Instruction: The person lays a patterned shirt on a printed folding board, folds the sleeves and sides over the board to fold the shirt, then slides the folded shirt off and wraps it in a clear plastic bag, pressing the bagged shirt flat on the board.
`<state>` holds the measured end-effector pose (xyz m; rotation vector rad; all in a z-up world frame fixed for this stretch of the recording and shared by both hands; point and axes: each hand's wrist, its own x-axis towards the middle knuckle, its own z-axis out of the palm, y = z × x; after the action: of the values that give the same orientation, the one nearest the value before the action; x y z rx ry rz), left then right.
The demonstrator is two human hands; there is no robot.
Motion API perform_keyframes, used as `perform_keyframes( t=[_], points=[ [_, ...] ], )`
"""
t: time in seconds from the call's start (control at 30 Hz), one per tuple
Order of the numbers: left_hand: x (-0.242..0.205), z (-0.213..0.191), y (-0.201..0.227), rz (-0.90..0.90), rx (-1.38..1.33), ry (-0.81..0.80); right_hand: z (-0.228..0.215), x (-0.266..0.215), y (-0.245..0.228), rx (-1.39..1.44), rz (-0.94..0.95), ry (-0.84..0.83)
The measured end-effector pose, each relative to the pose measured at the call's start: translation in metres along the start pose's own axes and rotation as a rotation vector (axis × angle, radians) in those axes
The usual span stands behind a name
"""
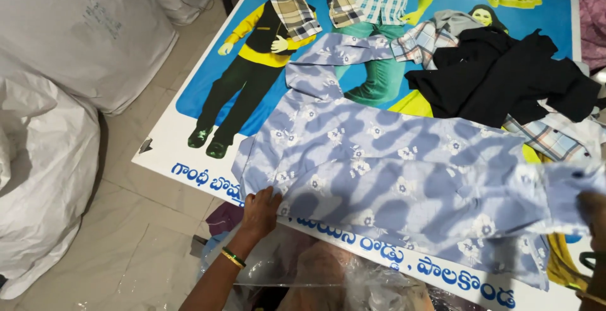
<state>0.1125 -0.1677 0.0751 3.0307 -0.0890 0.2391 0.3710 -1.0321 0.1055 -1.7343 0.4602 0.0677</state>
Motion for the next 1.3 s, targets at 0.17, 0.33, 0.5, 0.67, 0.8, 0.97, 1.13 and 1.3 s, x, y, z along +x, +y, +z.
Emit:
perform_keyframes(
  t=[0.17, 0.33, 0.5, 0.67, 0.8, 0.97, 1.13, 1.3],
  points=[
    [0.001, -0.049, 0.01, 0.055, -0.044, -0.163, 0.033, -0.05, 0.066, -0.174, 0.036, 0.14],
    [0.043, -0.053, 0.013, -0.233, -0.186, -0.356, 0.076, -0.105, 0.087, -0.284, 0.059, 0.261],
    [0.091, 0.046, 0.005, -0.123, -0.399, 0.167, 0.086, -0.123, 0.074, -0.203, -0.092, 0.3],
    [0.157, 0.043, 0.044, -0.149, -0.746, -0.006, 0.072, -0.124, 0.075, 0.107, -0.154, 0.188],
    [0.168, 0.033, 0.068, -0.247, -0.616, -0.493, 0.07, -0.127, 0.087, 0.133, -0.127, 0.179],
    [0.152, 0.068, 0.067, -0.278, -0.563, -0.165, 0.079, -0.107, 0.125, -0.338, -0.078, 0.313],
    [0.126, 0.017, 0.09, -0.099, -0.289, 0.1, 0.137, -0.131, 0.093, -1.011, -0.384, 0.545],
    [0.098, 0.022, 0.097, 0.206, -0.22, 0.167, 0.196, -0.178, 0.075, -1.24, -0.806, 0.435]
  ],
)
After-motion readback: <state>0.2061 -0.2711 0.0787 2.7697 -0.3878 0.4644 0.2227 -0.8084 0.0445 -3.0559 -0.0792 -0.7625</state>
